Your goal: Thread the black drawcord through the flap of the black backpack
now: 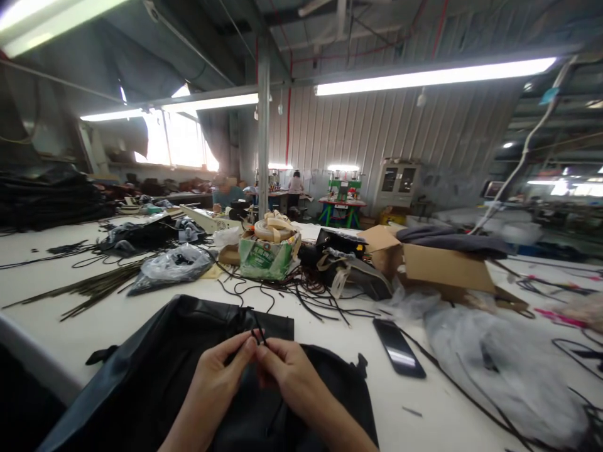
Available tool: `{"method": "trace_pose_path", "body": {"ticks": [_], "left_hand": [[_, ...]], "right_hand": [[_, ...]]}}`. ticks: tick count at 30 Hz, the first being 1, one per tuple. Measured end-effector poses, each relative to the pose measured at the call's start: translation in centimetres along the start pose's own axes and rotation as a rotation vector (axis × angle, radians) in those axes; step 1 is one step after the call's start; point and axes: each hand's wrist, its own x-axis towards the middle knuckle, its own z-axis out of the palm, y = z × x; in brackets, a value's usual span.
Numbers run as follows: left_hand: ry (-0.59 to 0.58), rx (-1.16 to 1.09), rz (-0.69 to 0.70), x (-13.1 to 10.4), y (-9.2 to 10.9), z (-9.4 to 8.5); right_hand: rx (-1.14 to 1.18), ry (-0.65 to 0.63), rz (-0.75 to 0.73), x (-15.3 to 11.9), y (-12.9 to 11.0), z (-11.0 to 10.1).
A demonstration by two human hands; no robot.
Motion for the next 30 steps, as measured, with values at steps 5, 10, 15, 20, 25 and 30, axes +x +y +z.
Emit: {"method": "trace_pose_path", "body": {"ticks": [5,10,15,20,25,30], "left_hand": [[-0.08,0.085,0.017,0.9,1.2,-0.4],[-0.052,0.112,0.093,1.5,2.9,-0.4],[-0.003,-0.01,0.017,1.3,3.9,-0.2],[-0.031,-0.018,0.015,1.1,3.7,-0.4],[-0.062,0.033,0.036,1.1,4.1,-0.4],[0.042,0.076,0.046,1.0,5.4,-0.4]], "right_hand": [[-0.063,-0.068,-0.043,0.0,-1.0,-0.2],[0.007,-0.07,-0.054,0.4,-2.2,-0.3],[-0.013,-0.04,-0.117,0.6,-2.8,0.1],[-0.017,-0.031,-0.114,0.6,-2.7,0.5],[0.011,-0.031,-0.126,0.6,-2.8,0.5],[0.018,-0.032,-0.135,0.4,-3.7,0.4]]}}
